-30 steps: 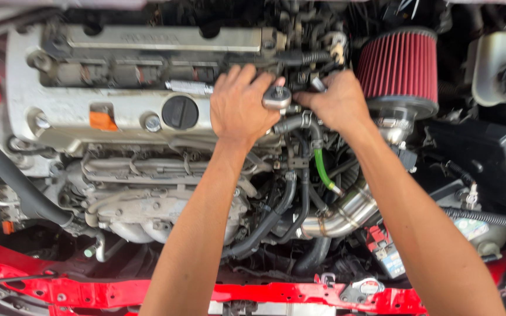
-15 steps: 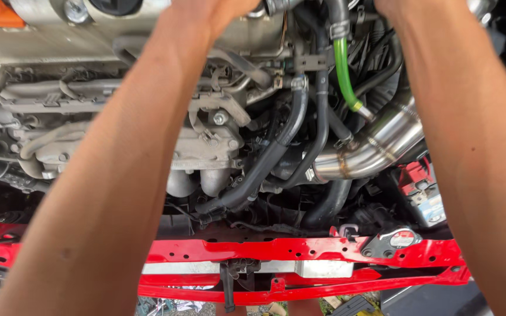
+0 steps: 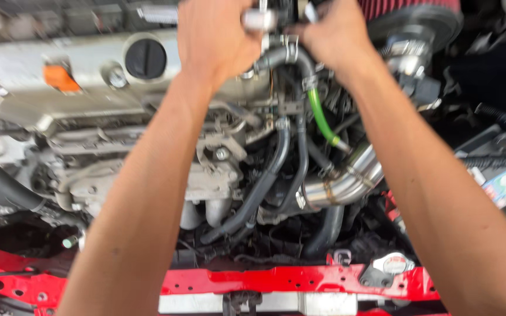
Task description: The person uses a ratchet to loosen bolts on the engine valve cover, then removes the cover and disconnects several spark plug wires. The work is performed under the open hood of a red car in daylight.
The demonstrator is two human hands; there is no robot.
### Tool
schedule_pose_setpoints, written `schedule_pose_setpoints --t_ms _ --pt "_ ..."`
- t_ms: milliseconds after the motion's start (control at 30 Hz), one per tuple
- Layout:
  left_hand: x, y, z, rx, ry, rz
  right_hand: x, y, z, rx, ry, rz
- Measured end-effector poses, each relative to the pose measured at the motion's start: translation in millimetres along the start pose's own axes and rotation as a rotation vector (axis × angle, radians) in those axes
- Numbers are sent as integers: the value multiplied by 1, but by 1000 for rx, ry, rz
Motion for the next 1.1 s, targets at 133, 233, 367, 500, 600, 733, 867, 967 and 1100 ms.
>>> schedule_pose_setpoints --t_ms 133,233,367,500,600,733,867,967,1100 --pt "-10 8 1 -6 81 -71 -1 -1 6 -26 -13 -13" --pt "-9 21 7 -28 91 -3 -5 4 9 -35 -116 -63" --pt "-6 27 12 -26 100 7 -15 11 2 59 -223 -162" --pt "-9 28 12 -50 72 28 -18 23 -27 -19 47 -144" --pt "-9 25 11 -42 73 -12 -23 27 -42 -84 123 -143" --pt "-5 27 13 -37 66 -28 -26 29 -72 -312 418 -126" --pt "-5 24 12 -43 119 -93 -22 19 -81 -502 606 -221" --pt "-5 24 11 -41 124 -74 -16 8 -73 -661 617 -370" --pt "-5 26 12 -60 99 -53 -14 1 -70 -703 640 -435"
Point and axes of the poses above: each hand's wrist, its own x-axis towards the middle knuckle, its own y-axis out of the back of the hand, z = x × y, the point moved 7 cm from there along x, towards the middle knuckle
